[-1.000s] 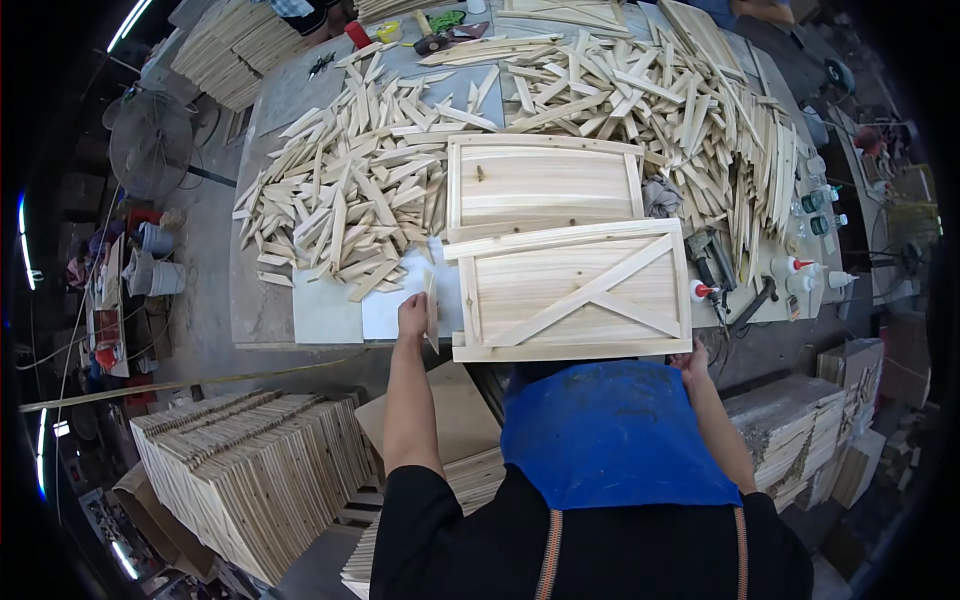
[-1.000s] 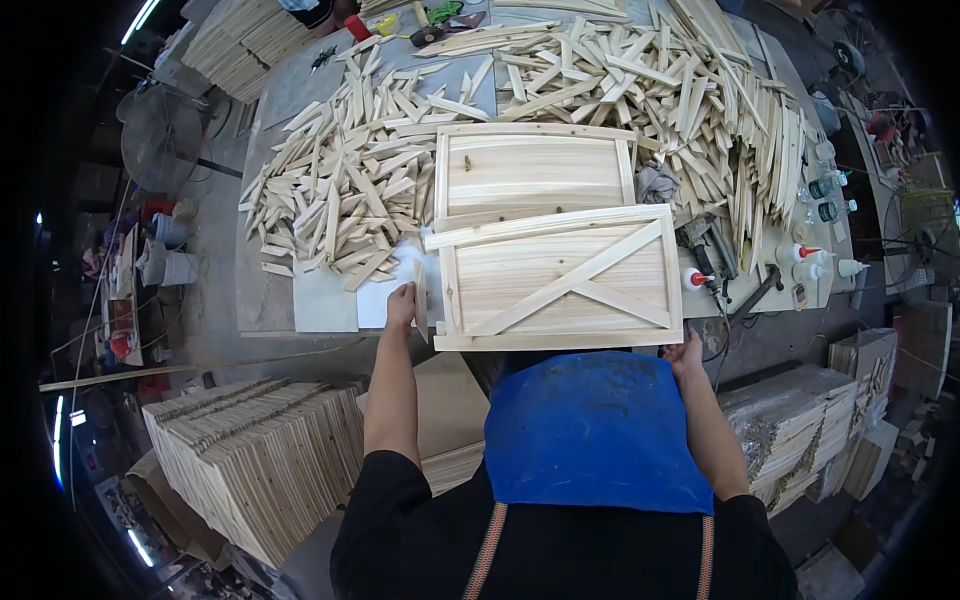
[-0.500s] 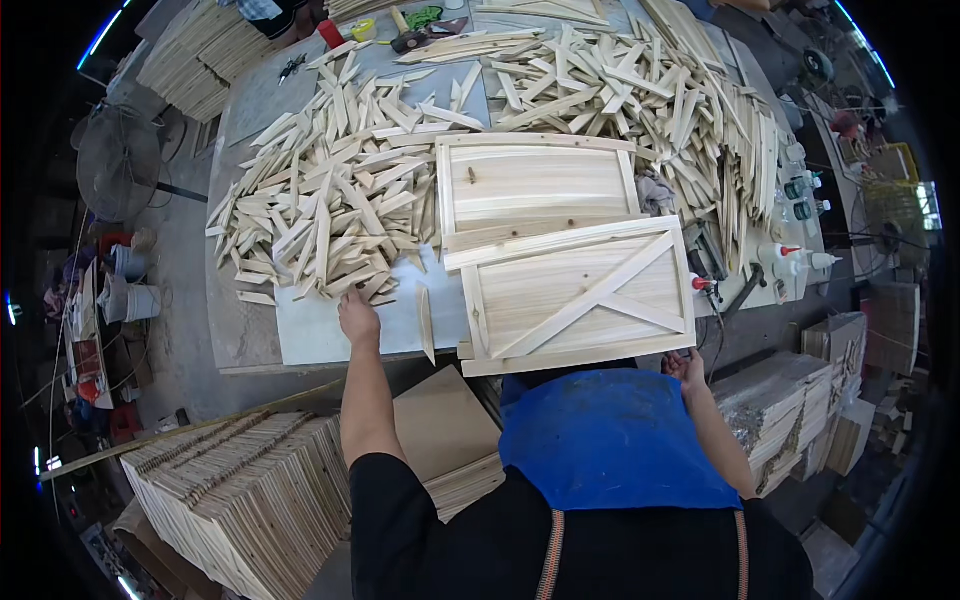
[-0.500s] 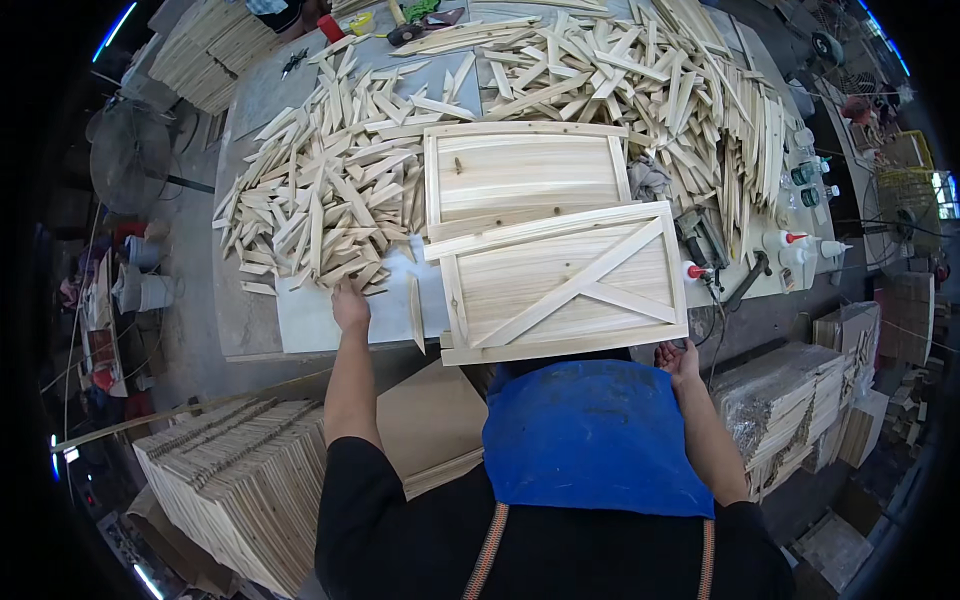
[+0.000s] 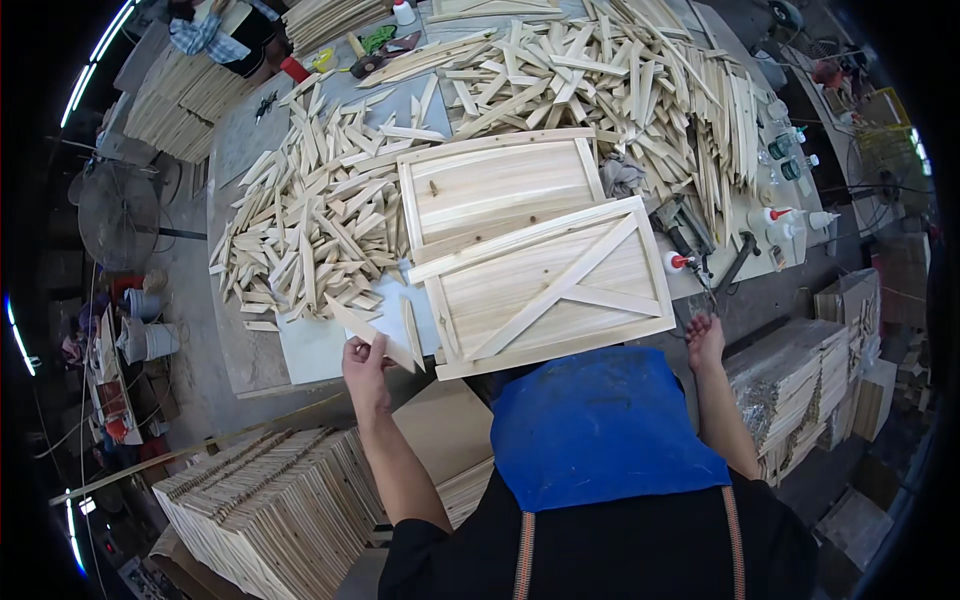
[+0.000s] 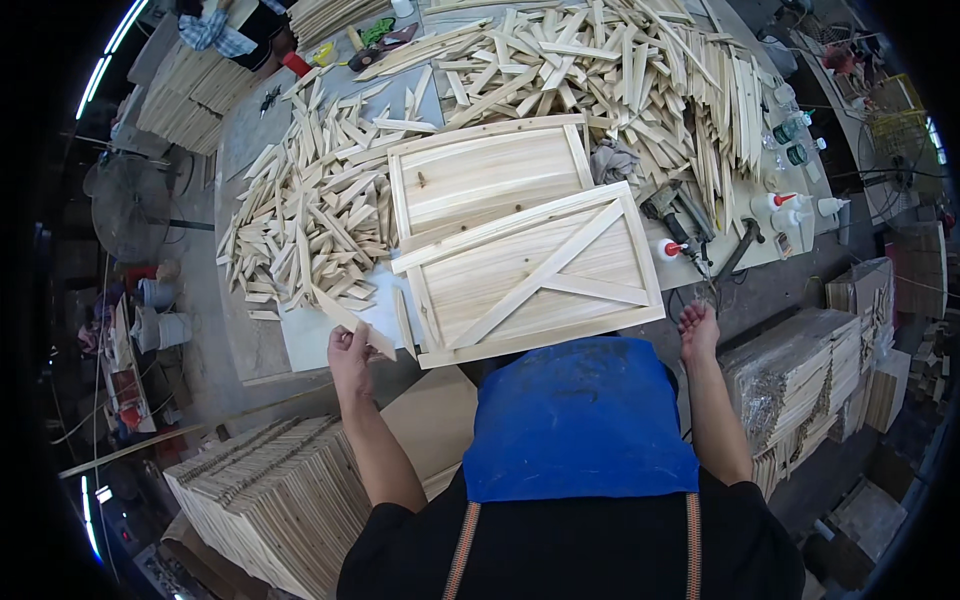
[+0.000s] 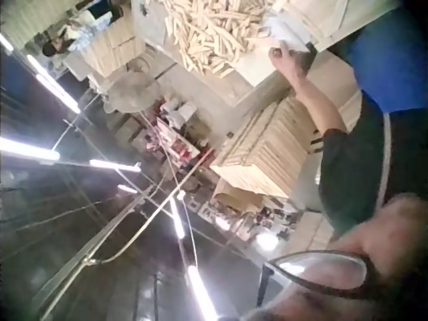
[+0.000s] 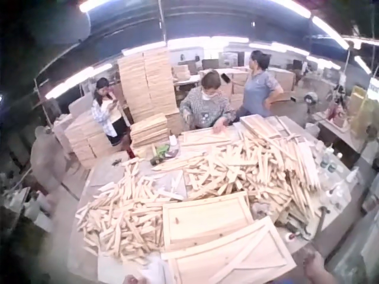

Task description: Assembling wooden panels by gluing and nailing diagonal braces onto rectangular frames.

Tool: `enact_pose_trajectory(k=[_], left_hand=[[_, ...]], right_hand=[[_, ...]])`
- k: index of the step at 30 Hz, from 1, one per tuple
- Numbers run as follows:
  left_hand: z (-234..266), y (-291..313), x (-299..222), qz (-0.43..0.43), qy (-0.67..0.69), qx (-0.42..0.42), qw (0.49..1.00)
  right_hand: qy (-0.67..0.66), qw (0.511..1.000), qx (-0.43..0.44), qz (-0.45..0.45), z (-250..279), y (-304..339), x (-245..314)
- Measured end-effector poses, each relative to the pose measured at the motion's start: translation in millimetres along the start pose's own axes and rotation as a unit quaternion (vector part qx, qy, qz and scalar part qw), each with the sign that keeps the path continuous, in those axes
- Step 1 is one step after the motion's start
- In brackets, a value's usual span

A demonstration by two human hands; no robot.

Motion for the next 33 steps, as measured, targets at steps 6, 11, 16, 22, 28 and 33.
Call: enact_pose_trajectory(k=[6,11,16,22,28,33], left_hand=[[-123.8,100.0,-53.9,0.133,0.296,0.130,0.937],[-189.3,144.7,-48.4,0.150,0.311,0.157,0.925],[-199.9,157.6,-39.3,0.097,0.184,0.163,0.964],[-181.4,179.3,-80.4,-0.343,-0.312,0.127,0.877],[-195.9,176.2,-112.9,-0.597,-0.300,0.201,0.716],[-200.3,152.1,-109.2,-0.482,-0.268,0.337,0.763]], right_hand=[[0.165,0.891,0.253,0.339,-133.0,189.9,81.5],[0.282,0.782,0.553,0.058,-206.4,258.3,11.3],[0.274,0.798,0.536,0.013,-221.0,227.3,1.8],[0.297,0.810,0.505,-0.021,-213.9,205.5,-1.2],[0.316,0.771,0.541,0.118,-215.2,205.3,3.0],[0.219,0.625,0.528,0.532,-210.4,214.4,17.6]])
Point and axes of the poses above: each hand's wrist, its own y-axis away from the middle knuckle, its own z-axis out of the back of the hand, x = y × z, the point moved 3 cm from there along -y, towards the middle knuckle, and after that the axes turned 12 degrees about -x, right-handed, at the moved point
